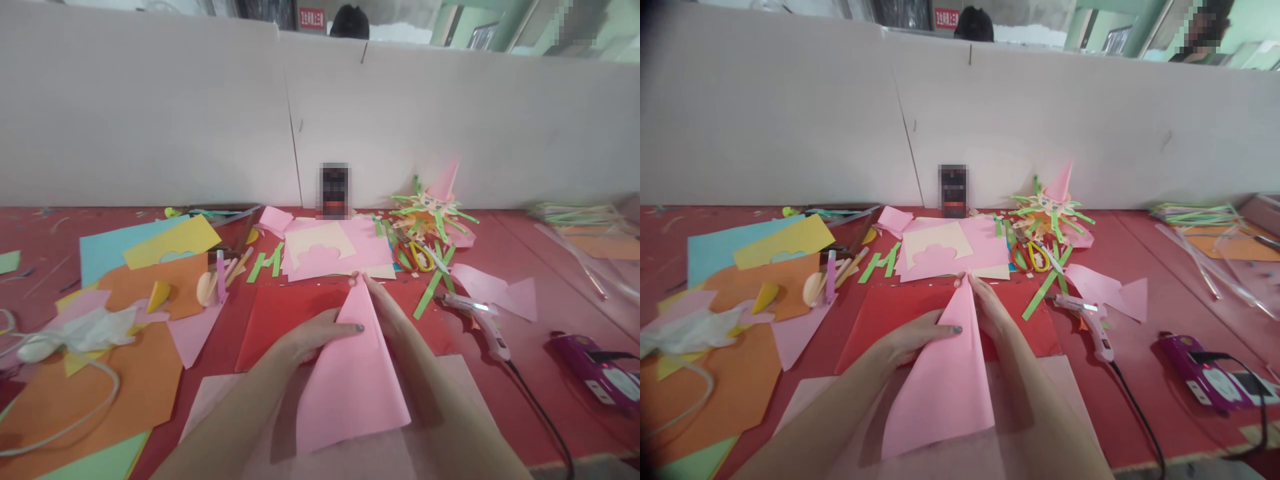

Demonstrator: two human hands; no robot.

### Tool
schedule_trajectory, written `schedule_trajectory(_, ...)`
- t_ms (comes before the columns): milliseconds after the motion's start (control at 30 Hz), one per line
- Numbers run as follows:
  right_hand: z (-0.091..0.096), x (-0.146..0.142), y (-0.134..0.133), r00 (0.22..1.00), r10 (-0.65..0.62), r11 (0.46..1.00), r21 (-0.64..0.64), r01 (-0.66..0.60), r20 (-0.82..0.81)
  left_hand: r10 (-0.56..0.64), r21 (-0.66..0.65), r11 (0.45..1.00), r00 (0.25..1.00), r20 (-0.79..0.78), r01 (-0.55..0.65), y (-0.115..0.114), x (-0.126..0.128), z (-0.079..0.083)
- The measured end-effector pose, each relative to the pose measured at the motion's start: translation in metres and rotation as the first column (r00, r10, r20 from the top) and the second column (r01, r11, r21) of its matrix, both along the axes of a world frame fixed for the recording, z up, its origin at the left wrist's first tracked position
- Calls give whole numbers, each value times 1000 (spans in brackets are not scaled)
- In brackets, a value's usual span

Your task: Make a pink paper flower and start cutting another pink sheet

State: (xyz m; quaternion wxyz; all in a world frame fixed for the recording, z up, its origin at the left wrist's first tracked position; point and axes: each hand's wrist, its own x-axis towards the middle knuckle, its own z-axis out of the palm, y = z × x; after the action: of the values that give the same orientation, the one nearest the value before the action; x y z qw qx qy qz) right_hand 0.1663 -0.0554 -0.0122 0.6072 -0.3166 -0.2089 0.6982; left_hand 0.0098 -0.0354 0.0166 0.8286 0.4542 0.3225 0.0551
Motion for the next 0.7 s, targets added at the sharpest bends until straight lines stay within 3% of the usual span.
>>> schedule_trajectory(267,2,0,-2,990,9,1000,19,-7,-140,1,-69,998,998,67,4,-2,1,0)
schedule_trajectory(500,-1,2,-1,997,-26,999,28,28,-72,-28,-127,991,996,88,39,0,0,0)
schedule_trajectory(700,-3,2,-1,993,2,999,46,4,-115,-16,-149,988,989,145,38,0,1,-7)
